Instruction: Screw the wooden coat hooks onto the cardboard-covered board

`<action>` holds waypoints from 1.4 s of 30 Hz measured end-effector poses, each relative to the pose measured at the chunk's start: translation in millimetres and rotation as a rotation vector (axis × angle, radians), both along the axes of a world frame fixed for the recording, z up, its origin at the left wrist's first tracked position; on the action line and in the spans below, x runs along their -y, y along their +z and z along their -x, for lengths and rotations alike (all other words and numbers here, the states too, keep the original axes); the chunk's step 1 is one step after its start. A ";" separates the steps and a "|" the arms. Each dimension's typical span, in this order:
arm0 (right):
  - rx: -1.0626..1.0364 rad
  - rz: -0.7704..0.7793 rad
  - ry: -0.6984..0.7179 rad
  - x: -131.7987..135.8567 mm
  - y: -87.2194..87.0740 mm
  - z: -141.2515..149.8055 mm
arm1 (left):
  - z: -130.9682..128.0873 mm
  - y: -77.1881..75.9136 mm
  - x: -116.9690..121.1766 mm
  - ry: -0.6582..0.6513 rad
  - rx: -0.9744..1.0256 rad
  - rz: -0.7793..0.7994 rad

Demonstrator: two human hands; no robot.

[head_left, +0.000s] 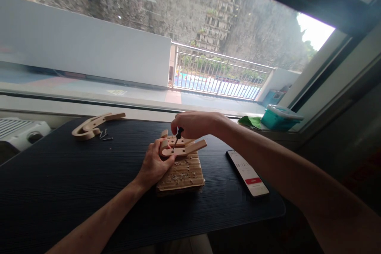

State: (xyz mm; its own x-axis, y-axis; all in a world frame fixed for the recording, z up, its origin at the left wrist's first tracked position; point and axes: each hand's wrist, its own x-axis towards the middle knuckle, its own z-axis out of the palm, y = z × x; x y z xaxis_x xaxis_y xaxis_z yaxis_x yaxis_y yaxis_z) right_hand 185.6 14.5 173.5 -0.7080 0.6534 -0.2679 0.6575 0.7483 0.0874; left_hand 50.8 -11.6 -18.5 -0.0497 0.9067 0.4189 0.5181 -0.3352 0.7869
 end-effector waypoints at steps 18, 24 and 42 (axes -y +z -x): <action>0.065 0.066 -0.024 -4.4 0.4 10.5 | -1.3 4.6 2.3 0.019 0.004 0.014; 0.036 0.050 -0.056 -7.3 -0.8 10.0 | -2.1 3.9 2.4 0.016 0.006 0.026; 0.027 0.104 -0.070 -12.4 5.1 11.4 | -1.9 8.1 4.1 0.018 -0.017 0.025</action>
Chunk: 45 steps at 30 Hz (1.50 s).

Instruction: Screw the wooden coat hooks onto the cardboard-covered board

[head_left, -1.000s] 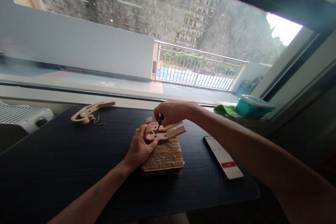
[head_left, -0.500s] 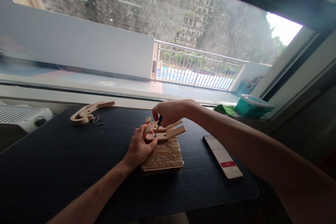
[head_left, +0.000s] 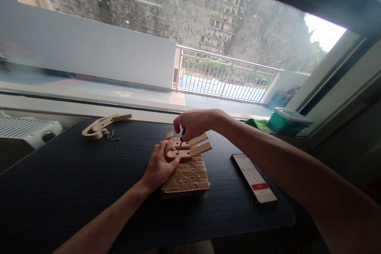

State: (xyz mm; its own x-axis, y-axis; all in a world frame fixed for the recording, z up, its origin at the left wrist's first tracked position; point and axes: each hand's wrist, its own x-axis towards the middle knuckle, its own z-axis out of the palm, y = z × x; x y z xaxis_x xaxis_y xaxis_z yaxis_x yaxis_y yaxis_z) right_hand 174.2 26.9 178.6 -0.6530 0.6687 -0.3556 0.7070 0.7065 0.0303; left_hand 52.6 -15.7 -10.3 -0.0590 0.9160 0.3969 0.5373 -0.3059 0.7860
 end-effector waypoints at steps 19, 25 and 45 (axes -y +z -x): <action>0.030 -0.087 0.046 2.9 -4.4 -7.0 | 0.1 -3.8 -1.8 -0.005 0.031 -0.017; 0.066 -0.068 0.029 1.0 -3.9 -4.1 | -0.1 -5.1 -2.4 -0.005 0.027 -0.018; -0.187 0.165 0.004 -4.7 -9.6 -13.4 | -0.3 -5.7 -2.0 0.021 0.014 -0.021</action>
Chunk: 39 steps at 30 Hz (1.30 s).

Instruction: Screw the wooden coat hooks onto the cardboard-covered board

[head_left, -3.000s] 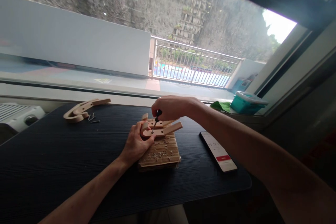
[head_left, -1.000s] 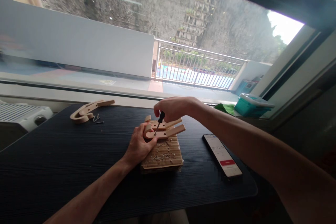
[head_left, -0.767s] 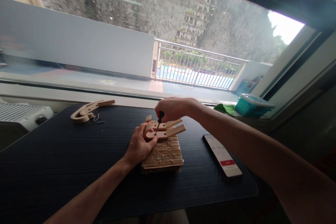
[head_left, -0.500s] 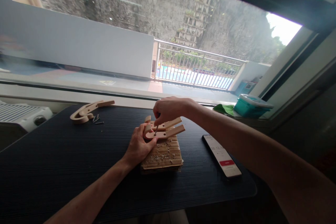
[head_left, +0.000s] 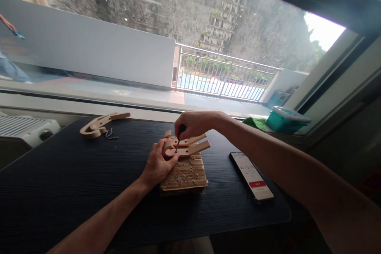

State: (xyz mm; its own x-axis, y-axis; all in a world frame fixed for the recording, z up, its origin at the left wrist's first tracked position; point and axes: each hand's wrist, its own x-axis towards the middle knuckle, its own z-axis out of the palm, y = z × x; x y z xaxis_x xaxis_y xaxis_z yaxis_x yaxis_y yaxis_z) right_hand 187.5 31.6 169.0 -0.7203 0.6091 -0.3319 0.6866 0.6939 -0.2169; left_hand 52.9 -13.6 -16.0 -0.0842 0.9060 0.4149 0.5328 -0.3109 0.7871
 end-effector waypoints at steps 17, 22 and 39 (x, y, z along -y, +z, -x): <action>0.044 -0.192 -0.004 10.1 9.9 4.5 | 0.9 1.0 -0.3 -0.024 -0.026 -0.007; 0.122 -0.180 -0.013 8.8 9.6 4.7 | 1.2 -1.9 -1.6 -0.020 -0.006 -0.001; 0.198 -0.243 -0.048 12.9 5.0 0.8 | 1.8 2.2 0.5 -0.042 -0.009 -0.005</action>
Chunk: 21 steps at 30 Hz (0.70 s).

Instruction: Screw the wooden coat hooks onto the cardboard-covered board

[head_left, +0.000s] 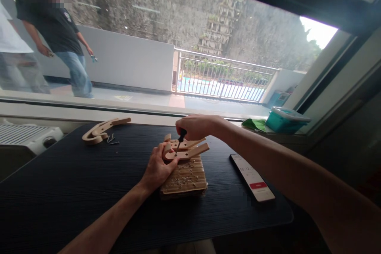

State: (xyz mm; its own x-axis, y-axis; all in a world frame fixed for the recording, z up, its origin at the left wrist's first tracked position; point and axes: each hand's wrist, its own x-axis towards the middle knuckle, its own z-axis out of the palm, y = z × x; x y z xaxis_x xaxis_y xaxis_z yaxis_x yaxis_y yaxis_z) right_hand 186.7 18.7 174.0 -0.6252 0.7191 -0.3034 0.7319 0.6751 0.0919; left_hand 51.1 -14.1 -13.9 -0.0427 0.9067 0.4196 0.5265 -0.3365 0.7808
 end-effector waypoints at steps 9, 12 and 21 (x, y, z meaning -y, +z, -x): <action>0.041 0.028 -0.001 -7.0 0.4 2.2 | -0.3 1.4 0.2 0.008 0.003 -0.008; 0.038 0.010 0.030 -7.7 1.0 4.8 | -0.4 3.0 1.0 0.007 0.000 -0.002; -0.029 0.050 0.044 -4.6 -1.2 5.5 | -0.5 -1.3 -0.7 0.009 0.021 0.019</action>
